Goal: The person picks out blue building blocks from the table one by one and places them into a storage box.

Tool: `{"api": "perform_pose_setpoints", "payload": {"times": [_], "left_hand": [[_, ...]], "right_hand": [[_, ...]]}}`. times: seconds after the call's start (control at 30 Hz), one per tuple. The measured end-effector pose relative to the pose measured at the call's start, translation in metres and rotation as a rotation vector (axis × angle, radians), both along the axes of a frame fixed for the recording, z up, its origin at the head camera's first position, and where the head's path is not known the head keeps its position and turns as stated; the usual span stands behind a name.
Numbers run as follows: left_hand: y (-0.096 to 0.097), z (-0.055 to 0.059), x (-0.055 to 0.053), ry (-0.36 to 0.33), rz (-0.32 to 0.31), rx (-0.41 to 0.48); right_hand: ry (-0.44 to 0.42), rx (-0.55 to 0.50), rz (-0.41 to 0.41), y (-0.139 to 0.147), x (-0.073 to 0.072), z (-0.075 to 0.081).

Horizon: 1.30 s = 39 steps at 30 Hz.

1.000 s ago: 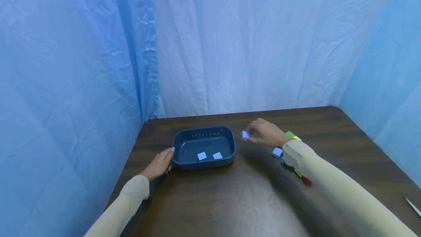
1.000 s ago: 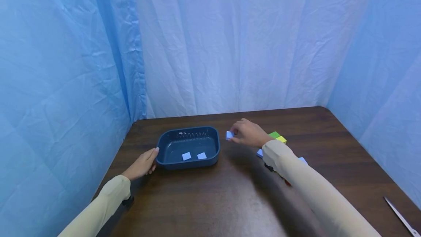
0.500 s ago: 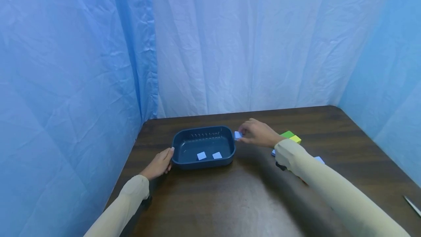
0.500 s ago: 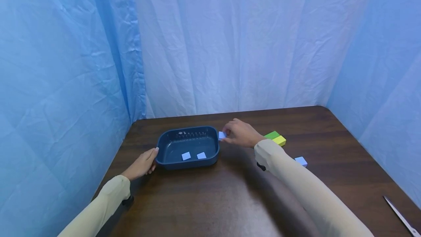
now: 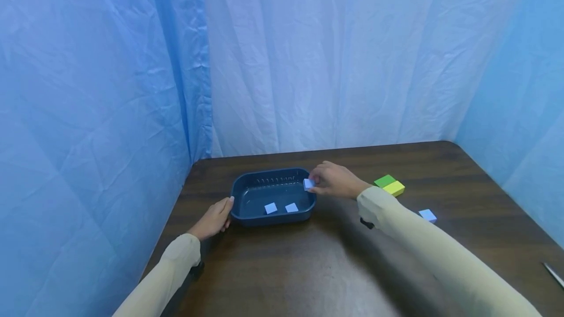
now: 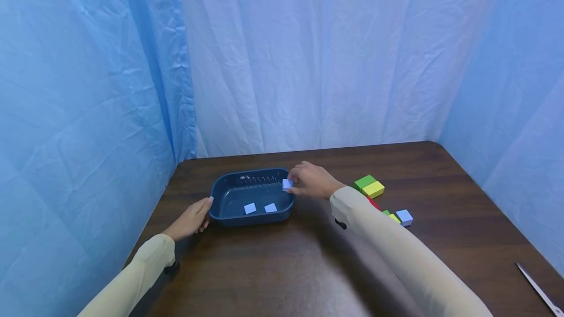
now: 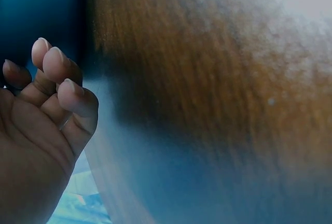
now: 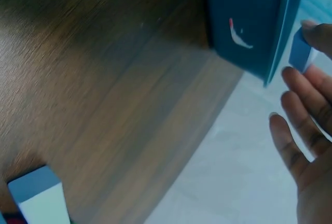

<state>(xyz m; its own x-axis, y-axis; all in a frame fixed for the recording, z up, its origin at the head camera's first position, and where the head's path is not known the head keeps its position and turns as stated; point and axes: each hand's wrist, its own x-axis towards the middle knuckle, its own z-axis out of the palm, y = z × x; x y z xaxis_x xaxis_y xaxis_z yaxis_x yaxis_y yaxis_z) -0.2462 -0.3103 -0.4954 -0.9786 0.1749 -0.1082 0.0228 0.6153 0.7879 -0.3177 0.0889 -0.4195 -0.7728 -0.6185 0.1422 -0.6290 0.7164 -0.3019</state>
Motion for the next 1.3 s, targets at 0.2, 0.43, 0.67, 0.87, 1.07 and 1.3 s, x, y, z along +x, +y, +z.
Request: {"api": "perform_pose_setpoints", "payload": {"times": [0.2, 0.43, 0.67, 0.87, 1.07, 1.3], "left_hand": [[0.001, -0.001, -0.001, -0.014, 0.015, -0.002], [0.0, -0.002, -0.001, -0.02, 0.02, -0.007], [0.0, -0.003, -0.002, -0.017, 0.019, -0.009], [0.0, -0.003, -0.002, -0.023, 0.026, -0.009], [0.003, 0.0, 0.0, -0.02, 0.029, -0.008], [0.005, 0.0, 0.002, -0.01, 0.043, -0.01]], "right_hand": [[0.019, 0.016, 0.023, -0.011, 0.0, -0.001], [0.053, 0.042, 0.077, -0.025, 0.003, -0.006], [0.085, 0.062, 0.121, -0.039, 0.007, -0.009], [0.088, 0.042, 0.156, -0.052, 0.01, -0.01], [0.104, 0.039, 0.201, -0.066, 0.015, -0.008], [0.106, 0.059, 0.245, -0.087, 0.024, -0.005]]}}
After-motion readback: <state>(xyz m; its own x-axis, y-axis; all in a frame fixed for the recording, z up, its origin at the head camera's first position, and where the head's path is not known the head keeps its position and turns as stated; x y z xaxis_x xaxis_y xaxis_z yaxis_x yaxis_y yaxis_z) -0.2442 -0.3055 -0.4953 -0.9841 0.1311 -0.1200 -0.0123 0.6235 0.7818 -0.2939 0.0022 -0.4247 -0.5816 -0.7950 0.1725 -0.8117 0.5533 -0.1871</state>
